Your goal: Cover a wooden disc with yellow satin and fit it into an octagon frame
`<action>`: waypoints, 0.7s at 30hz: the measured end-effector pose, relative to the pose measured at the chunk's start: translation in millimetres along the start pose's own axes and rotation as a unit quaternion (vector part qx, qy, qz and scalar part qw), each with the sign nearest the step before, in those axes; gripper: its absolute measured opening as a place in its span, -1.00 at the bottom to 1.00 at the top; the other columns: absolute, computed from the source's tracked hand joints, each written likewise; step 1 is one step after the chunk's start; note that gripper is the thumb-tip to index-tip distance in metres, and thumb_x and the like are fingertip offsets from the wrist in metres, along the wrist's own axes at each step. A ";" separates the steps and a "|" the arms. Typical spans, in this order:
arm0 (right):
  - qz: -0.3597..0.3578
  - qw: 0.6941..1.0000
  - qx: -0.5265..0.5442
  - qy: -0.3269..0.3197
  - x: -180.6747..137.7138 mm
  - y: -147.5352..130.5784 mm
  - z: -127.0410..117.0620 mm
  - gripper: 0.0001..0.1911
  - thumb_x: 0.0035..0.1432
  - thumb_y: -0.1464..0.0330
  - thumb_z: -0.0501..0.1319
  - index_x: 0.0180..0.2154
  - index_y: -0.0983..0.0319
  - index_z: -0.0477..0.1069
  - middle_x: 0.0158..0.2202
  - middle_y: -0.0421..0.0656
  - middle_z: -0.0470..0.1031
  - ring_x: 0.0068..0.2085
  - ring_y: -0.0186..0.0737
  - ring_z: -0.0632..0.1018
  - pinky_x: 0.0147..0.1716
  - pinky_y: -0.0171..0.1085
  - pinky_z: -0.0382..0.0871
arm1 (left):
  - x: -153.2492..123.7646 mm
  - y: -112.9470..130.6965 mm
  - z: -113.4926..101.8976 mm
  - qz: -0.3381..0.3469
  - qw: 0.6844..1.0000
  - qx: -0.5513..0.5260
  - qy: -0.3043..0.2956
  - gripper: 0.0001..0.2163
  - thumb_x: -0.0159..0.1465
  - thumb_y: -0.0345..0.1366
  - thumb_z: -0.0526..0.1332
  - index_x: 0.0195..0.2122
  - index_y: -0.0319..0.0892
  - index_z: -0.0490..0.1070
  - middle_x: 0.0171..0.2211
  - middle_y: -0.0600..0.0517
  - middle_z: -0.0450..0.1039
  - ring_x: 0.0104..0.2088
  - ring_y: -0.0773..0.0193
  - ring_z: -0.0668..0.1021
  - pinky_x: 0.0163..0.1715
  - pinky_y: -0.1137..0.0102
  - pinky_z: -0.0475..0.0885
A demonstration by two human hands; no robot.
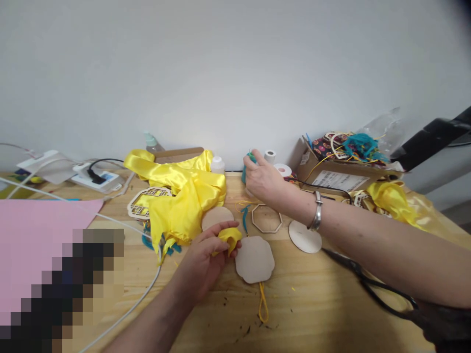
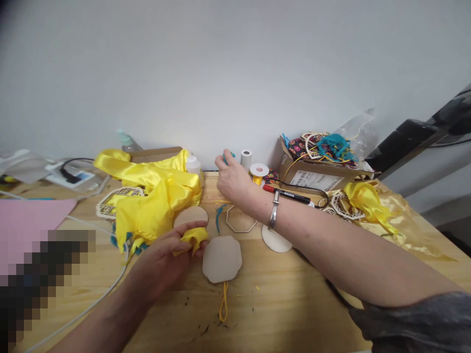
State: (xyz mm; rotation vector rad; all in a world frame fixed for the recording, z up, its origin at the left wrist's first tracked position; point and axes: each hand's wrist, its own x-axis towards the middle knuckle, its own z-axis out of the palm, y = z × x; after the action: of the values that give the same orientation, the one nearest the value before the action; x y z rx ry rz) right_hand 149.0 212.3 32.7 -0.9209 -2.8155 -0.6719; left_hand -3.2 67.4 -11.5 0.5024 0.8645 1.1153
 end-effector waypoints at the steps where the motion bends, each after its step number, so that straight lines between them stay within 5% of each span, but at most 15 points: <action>1: -0.006 1.000 -0.004 0.005 -1.5 -1.8 -3.0 -0.76 0.00 0.60 0.22 -0.55 0.17 0.49 -0.40 -0.13 0.52 0.06 0.07 0.33 0.18 0.17 -0.02 | 0.1 0.1 0.2 0.000 1.000 -0.001 -0.003 -0.64 -0.12 -0.52 0.21 -0.23 -0.29 0.49 -0.46 0.00 0.48 -0.40 0.25 0.50 -0.41 0.41 0.32; 6: -0.027 0.996 0.019 0.087 -26.5 -27.7 -36.6 -0.69 0.23 0.58 -0.03 -0.20 0.36 0.47 -0.15 0.05 0.48 0.12 0.01 0.28 0.17 0.06 0.05 | -2.3 1.4 1.1 -0.009 1.000 0.019 -0.005 -0.67 -0.05 -0.47 0.28 -0.19 -0.28 0.48 -0.48 -0.02 0.52 -0.41 0.25 0.53 -0.39 0.41 0.32; 9: 0.119 0.972 0.196 0.056 -52.9 -49.1 -53.6 -0.81 0.24 0.45 0.07 -0.24 0.32 0.45 -0.24 -0.02 0.48 -0.13 -0.06 0.41 -0.10 -0.07 0.30 | -5.3 1.2 1.0 0.004 0.999 0.042 -0.011 -0.65 0.02 -0.43 0.30 -0.11 -0.20 0.45 -0.41 0.01 0.54 -0.41 0.28 0.54 -0.37 0.41 0.34; 11: 0.187 0.911 0.367 -0.017 -69.2 -60.9 -54.1 -0.72 0.29 0.28 0.05 -0.32 0.28 0.46 -0.34 -0.10 0.47 -0.28 -0.18 0.43 -0.27 -0.19 0.32 | -7.4 0.4 0.8 0.012 0.997 0.077 -0.029 -0.58 0.04 -0.41 0.30 -0.03 -0.15 0.39 -0.39 0.04 0.55 -0.41 0.29 0.54 -0.35 0.40 0.36; 15: 0.259 0.725 0.627 -0.116 -87.5 -78.0 -36.2 -0.57 0.25 0.12 0.01 -0.46 0.25 0.43 -0.55 -0.22 0.36 -0.51 -0.34 0.33 -0.53 -0.33 0.16 | -10.4 -1.8 1.5 0.025 0.980 0.192 -0.052 -0.46 0.07 -0.45 0.25 0.11 -0.11 0.27 -0.48 0.11 0.52 -0.46 0.35 0.50 -0.40 0.47 0.35; 18: 0.334 0.601 0.721 -0.083 -91.0 -86.0 -23.7 -0.75 0.05 0.18 0.22 -0.43 0.25 0.45 -0.49 -0.22 0.41 -0.49 -0.35 0.35 -0.51 -0.34 0.19 | -10.5 -3.5 2.5 0.021 0.964 0.260 -0.045 -0.41 0.03 -0.51 0.25 0.13 -0.07 0.26 -0.51 0.19 0.46 -0.56 0.45 0.42 -0.53 0.56 0.28; 21: 0.356 0.556 0.751 -0.013 -93.2 -86.3 -19.0 -0.83 -0.10 0.27 0.30 -0.49 0.25 0.43 -0.39 -0.18 0.47 -0.40 -0.31 0.40 -0.41 -0.31 0.27 | -9.0 -5.6 2.9 0.014 0.962 0.267 -0.048 -0.39 0.01 -0.51 0.29 0.12 -0.04 0.27 -0.51 0.21 0.46 -0.57 0.46 0.43 -0.55 0.58 0.30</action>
State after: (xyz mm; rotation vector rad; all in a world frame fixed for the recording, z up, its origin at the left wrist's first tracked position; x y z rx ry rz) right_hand 173.5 91.7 -4.3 -1.2115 -1.5041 1.5622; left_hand 0.7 57.1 -10.8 1.0088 1.0769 0.8660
